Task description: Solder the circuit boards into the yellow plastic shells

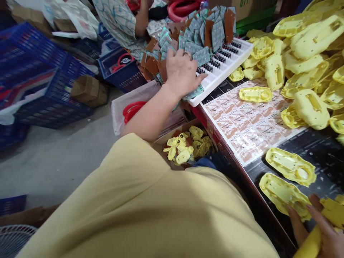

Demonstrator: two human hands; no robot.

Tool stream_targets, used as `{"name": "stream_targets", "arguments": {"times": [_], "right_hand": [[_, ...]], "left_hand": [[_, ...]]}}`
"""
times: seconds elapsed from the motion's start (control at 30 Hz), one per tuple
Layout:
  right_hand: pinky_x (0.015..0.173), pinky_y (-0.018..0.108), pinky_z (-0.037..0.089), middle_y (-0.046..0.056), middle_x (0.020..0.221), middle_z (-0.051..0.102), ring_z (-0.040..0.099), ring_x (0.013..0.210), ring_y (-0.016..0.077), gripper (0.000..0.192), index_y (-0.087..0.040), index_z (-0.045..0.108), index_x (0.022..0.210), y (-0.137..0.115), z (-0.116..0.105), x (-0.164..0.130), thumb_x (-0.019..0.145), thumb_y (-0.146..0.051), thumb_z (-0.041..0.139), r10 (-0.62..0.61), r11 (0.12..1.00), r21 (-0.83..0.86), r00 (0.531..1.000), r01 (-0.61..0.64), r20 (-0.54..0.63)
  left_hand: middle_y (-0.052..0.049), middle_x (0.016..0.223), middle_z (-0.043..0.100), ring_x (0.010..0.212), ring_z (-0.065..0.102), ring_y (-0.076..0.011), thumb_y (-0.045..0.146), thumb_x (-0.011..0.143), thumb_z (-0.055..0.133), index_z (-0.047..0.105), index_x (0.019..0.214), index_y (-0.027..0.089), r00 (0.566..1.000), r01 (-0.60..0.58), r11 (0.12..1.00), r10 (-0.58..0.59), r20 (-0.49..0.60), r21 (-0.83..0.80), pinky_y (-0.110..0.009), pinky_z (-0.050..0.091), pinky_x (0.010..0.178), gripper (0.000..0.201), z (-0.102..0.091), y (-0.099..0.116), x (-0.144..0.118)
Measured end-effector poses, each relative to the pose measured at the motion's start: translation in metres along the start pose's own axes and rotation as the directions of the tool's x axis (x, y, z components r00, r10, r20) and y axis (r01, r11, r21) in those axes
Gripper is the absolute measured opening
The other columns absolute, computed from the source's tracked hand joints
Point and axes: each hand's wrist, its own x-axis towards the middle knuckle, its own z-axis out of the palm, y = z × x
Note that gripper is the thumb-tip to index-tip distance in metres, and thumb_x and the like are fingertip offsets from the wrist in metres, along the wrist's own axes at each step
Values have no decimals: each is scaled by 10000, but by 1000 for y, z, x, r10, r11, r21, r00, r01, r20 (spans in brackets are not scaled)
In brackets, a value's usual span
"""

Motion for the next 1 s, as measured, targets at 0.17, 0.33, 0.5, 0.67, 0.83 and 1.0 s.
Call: {"name": "stream_targets", "arguments": {"times": [0.17, 0.33, 0.5, 0.67, 0.83, 1.0], "right_hand": [[628, 698, 698, 134, 1286, 816, 807, 930, 522, 743, -571, 457, 1669, -6, 5, 3, 947, -537, 626, -170, 980, -112, 985, 166, -28], [692, 695, 730, 65, 1246, 834, 809, 1044, 492, 783, -629, 340, 1703, -7, -3, -5, 969, -531, 595, -179, 973, -149, 984, 176, -8], [688, 600, 750, 62, 1252, 839, 823, 1014, 452, 705, -561, 425, 1690, -3, 4, -13, 1013, -456, 593, -217, 970, -115, 976, 215, -14], [757, 419, 726, 94, 1261, 840, 849, 990, 351, 587, -340, 576, 1614, -21, 11, -10, 1036, -339, 685, -170, 972, -182, 981, 152, -90], [815, 247, 633, 35, 1022, 846, 811, 830, 186, 429, -246, 703, 1358, -60, 7, 25, 963, -171, 853, -353, 931, -193, 903, 311, -245], [805, 288, 638, 59, 1053, 853, 818, 850, 212, 442, -259, 698, 1317, -74, 0, 36, 938, -259, 925, -294, 949, -189, 923, 251, -249]], "left_hand": [[-141, 914, 769, 1166, 657, -393, 668, 887, 768, 796, 846, 238, 998, 26, 998, -29, -60, -58, -563, 466, 1056, 432, 48, -39, -7], [-101, 971, 806, 1082, 695, -337, 471, 880, 765, 772, 835, 286, 990, 75, 969, -100, -95, -237, -492, 521, 980, 191, 46, -35, -2], [4, 810, 794, 801, 639, -178, 768, 946, 686, 768, 861, 246, 992, 116, 861, -125, 15, -495, -394, 539, 823, 535, 23, -36, 2], [33, 835, 789, 811, 692, -141, 1050, 842, 619, 782, 863, 239, 986, -42, 762, -75, -152, -647, -413, 597, 855, 828, 2, -23, 8], [64, 880, 763, 813, 796, -167, 677, 900, 900, 829, 1126, 337, 970, -160, 406, 235, -66, -900, -369, 637, 766, 415, -3, 53, 18], [15, 780, 755, 736, 730, -137, 474, 994, 744, 777, 944, 191, 661, 23, 416, 676, 326, -909, -312, 581, 710, 289, 25, 174, -13]]}}
